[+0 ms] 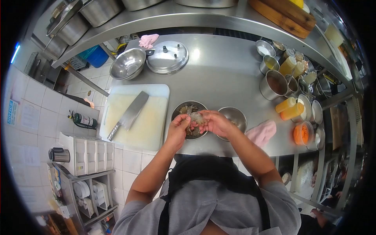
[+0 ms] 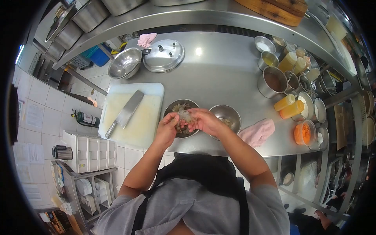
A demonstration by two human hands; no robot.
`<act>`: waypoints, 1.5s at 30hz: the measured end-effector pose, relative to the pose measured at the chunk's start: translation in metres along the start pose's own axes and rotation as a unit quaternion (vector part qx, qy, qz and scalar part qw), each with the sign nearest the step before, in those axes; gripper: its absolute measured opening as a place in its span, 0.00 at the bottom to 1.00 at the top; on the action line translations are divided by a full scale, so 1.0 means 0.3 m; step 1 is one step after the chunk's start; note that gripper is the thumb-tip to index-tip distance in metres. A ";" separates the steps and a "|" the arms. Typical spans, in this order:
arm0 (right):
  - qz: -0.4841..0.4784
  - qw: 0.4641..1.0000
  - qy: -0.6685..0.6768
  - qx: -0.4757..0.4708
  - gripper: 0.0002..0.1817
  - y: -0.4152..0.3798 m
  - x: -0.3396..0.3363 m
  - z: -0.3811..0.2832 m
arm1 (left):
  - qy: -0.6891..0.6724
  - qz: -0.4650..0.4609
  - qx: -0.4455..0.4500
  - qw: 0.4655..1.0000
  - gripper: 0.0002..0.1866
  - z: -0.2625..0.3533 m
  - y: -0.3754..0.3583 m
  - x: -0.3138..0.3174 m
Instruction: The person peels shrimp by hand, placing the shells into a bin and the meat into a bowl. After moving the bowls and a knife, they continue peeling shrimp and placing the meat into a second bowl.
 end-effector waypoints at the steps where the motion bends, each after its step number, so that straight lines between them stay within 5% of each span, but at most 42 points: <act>1: -0.002 1.000 -0.001 0.007 0.15 -0.004 0.017 -0.015 | 0.000 0.001 0.000 1.000 0.09 0.002 0.000 0.001; 3: -0.003 1.000 -0.001 0.013 0.14 0.009 0.024 -0.005 | 0.095 0.002 0.006 0.995 0.07 0.010 -0.001 0.008; 5: 0.066 0.978 -0.198 0.021 0.12 0.039 -0.015 0.036 | 0.099 0.009 0.005 0.995 0.07 0.013 -0.005 0.021; 8: 0.087 0.952 -0.293 -0.010 0.11 0.028 -0.005 0.025 | 0.100 0.011 -0.002 0.995 0.07 0.008 -0.012 0.037; 27: 0.061 0.964 -0.259 -0.013 0.14 0.036 -0.022 0.059 | 0.141 -0.054 -0.051 0.987 0.06 0.014 0.004 0.034; 33: 0.099 0.923 -0.371 0.017 0.14 0.039 -0.041 0.047 | 0.151 -0.050 -0.053 0.986 0.06 0.024 -0.003 0.038; 45: 0.107 0.958 -0.266 -0.018 0.17 0.040 -0.018 0.066 | 0.198 -0.082 -0.047 0.976 0.07 0.020 0.011 0.039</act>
Point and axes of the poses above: each hand's wrist, its own y-axis towards the middle knuckle, its own x-axis out of the palm, z = x × y, the point moved 5 cm from there along y, towards the middle knuckle, and after that the axes turned 12 degrees about -y, right-handed, at the moved point
